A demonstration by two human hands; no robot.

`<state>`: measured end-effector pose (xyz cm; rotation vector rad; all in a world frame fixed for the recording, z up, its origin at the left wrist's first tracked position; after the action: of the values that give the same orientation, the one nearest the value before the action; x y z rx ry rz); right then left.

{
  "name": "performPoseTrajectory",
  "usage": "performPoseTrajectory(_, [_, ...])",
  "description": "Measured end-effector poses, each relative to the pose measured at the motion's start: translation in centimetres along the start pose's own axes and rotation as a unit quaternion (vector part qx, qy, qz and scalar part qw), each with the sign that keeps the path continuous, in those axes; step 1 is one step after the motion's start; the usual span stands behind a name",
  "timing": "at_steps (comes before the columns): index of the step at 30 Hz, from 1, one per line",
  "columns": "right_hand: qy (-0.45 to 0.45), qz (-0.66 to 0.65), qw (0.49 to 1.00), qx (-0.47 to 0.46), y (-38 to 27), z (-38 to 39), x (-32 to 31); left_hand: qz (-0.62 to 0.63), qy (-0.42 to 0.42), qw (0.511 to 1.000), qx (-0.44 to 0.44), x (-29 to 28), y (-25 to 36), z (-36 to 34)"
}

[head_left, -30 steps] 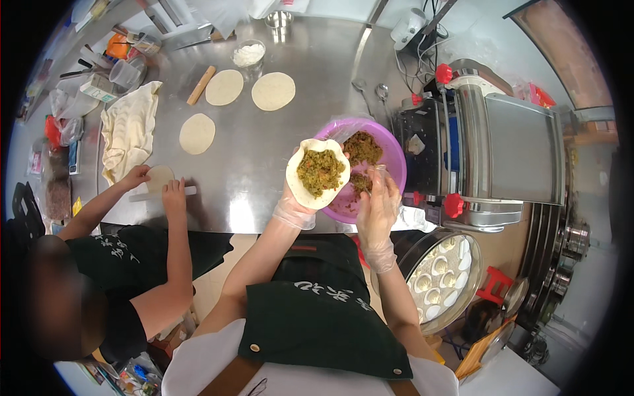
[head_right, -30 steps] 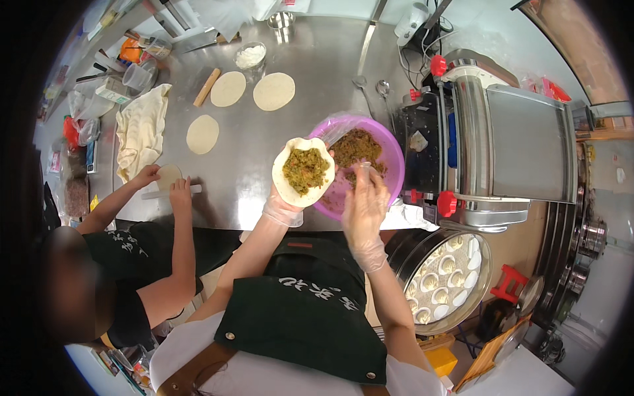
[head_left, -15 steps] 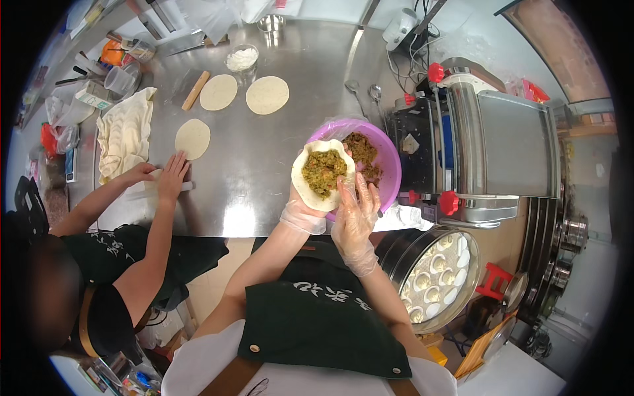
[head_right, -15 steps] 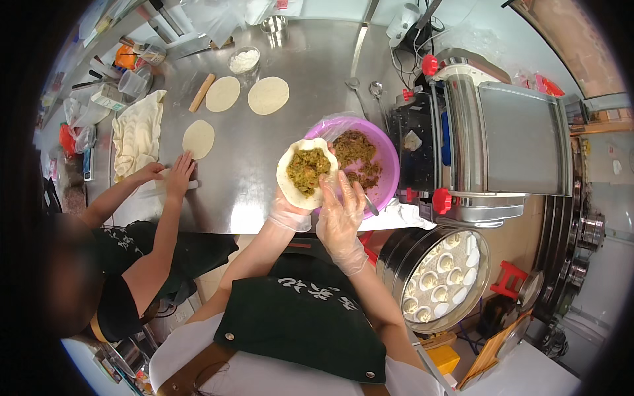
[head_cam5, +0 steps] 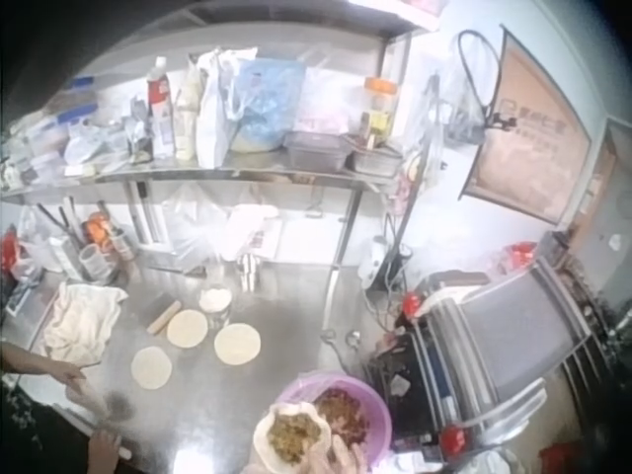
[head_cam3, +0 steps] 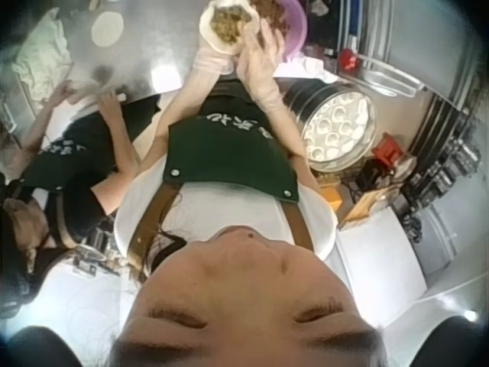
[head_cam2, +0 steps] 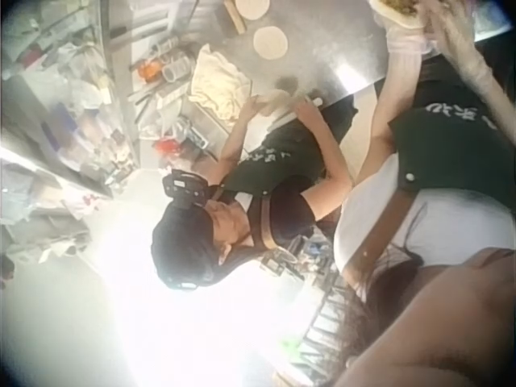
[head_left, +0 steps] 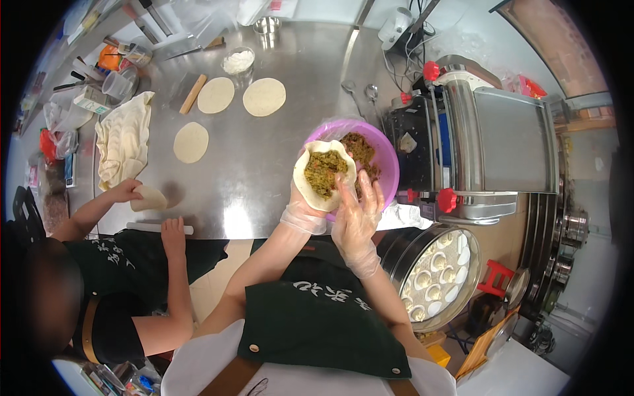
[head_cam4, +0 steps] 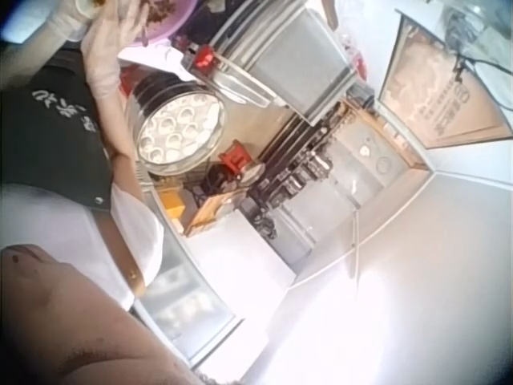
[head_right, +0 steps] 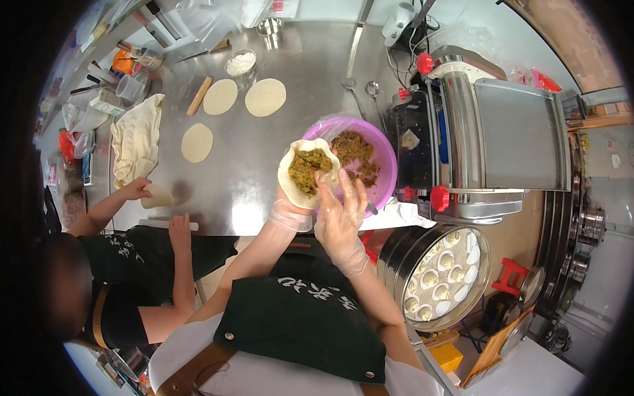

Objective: The person is filling a dough wrapper with meat and vegetable filling and pleating the top to seal the bun.

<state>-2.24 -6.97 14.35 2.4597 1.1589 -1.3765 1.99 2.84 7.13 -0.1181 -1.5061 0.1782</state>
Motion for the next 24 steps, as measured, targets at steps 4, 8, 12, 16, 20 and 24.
performPoseTrajectory(4, [-0.045, -0.002, 0.999, 0.027, 0.1, -0.8, 0.5, -0.029, 0.035, 0.998, -0.035, 0.8, -0.1, 0.6])
performPoseTrajectory(8, [-0.012, -0.090, 0.994, 0.068, 1.8, -2.2, -0.2, 0.000, 0.051, 0.998, -0.040, 0.5, 0.3, 0.9])
performPoseTrajectory(12, [-0.075, -0.084, 0.994, 0.011, 2.0, -2.3, 0.6, 0.008, 0.136, 0.989, -0.050, -0.3, 0.4, 1.2])
performPoseTrajectory(16, [-0.066, -0.024, 0.996, -0.049, 0.3, -2.7, -0.7, 0.004, 0.137, 0.989, -0.049, 0.2, 0.4, 1.0])
performPoseTrajectory(20, [-0.053, 0.005, 0.995, -0.083, 0.2, -1.7, 0.1, -0.002, 0.100, 0.992, -0.077, 0.9, 0.1, 0.8])
performPoseTrajectory(24, [-0.083, 0.015, 0.989, -0.118, 0.1, -1.5, 0.6, 0.014, 0.118, 0.991, -0.067, 0.3, 0.4, 0.4])
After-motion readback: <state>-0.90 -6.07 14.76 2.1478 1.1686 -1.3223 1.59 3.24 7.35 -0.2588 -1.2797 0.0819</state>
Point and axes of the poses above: each hand's wrist, its own z-axis away from the middle knuckle, its own x-axis out of the palm, y = z × x, the point moved 4 cm from there along -z, towards the middle knuckle, and after that the axes turned 6 degrees about z, right-handed, at the moved point
